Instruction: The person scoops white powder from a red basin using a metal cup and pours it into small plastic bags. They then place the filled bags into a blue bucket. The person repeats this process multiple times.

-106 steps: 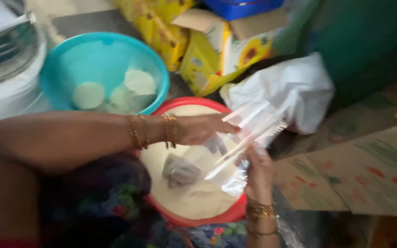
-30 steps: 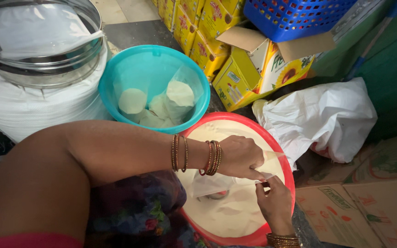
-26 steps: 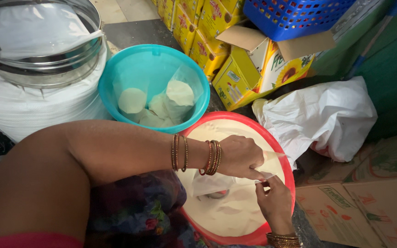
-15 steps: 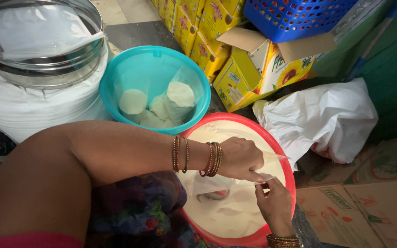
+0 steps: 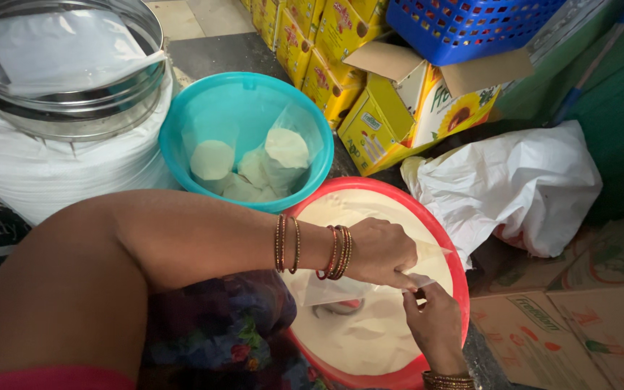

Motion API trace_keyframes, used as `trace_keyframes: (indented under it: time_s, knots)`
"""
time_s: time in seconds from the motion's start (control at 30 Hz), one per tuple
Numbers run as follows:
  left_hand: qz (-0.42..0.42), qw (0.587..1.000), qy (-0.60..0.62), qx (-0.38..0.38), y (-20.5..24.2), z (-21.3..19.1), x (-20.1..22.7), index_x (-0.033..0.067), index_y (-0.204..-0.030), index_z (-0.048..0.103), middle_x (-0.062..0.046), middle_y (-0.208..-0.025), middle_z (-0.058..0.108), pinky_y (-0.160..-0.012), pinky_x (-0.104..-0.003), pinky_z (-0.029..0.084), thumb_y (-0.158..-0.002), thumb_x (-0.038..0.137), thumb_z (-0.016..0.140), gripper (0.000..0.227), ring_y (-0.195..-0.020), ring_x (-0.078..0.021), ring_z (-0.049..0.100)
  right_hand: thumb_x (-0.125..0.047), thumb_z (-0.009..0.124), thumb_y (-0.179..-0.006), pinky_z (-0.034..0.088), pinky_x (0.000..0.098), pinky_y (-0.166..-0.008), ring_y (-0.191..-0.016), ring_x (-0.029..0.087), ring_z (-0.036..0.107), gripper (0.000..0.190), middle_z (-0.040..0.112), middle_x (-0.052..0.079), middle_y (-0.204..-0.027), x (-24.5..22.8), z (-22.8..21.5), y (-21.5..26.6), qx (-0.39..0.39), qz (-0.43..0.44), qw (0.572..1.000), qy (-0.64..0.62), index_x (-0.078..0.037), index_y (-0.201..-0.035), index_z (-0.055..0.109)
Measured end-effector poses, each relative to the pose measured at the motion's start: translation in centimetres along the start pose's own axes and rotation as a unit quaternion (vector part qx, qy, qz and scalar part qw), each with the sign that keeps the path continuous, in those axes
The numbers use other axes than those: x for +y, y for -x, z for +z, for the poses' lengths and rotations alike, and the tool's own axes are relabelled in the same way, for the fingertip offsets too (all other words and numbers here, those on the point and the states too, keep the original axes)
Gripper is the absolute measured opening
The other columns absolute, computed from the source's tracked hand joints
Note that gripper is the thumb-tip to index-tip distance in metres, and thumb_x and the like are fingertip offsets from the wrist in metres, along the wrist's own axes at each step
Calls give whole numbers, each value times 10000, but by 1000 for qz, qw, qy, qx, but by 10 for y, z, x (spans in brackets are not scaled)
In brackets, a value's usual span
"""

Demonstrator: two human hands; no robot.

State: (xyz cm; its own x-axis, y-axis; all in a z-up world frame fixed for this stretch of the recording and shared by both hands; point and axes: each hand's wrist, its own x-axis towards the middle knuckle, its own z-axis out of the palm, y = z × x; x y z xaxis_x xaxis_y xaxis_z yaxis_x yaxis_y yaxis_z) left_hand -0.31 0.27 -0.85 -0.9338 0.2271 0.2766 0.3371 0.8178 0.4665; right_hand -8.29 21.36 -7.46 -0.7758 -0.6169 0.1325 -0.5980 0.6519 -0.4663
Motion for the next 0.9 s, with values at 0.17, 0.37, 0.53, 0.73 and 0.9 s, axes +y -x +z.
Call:
trace_keyframes:
  time_s: [0.17,0.37,0.53,0.73,0.9]
  knots:
    - [1,1000,3,-7,0,1,-1,94,-630,657,-114,-647,677,-749,-465,532,-826,528,683,477,-686,-343,684,-193,709,-851,610,362,-707,-762,238,770,295,773,111,-920,-3,0,1,0,-2,1000,-18,-137,-1141,712]
    - [1,1000,-2,-14,0,0,-1,102,-639,660,-110,-652,677,-734,-463,534,-820,525,690,461,-688,-341,683,-204,710,-857,606,364,-713,-774,233,767,291,775,103,-903,-3,0,1,-6,8,1000,-5,-140,-1140,715]
    - [-1,1000,5,-13,-1,0,-1,95,-642,665,-114,-650,680,-736,-461,534,-815,520,700,460,-688,-345,682,-219,716,-852,599,365,-713,-762,239,769,287,779,98,-895,-1,1,3,-5,23,1000,-2,-141,-1128,728]
    - [-12,1000,1,-18,-1,1,1,98,-657,676,-117,-682,691,-703,-470,541,-817,505,701,437,-712,-351,687,-280,716,-878,592,389,-721,-764,250,764,276,782,106,-884,0,1,3,-18,48,998,41,-117,-1100,730]
    - [-7,1000,0,-13,-2,3,0,98,-659,676,-114,-686,696,-699,-471,544,-803,507,706,434,-717,-354,690,-281,700,-864,586,400,-703,-741,268,758,289,777,112,-848,2,1,3,-13,25,999,26,-129,-1108,728]
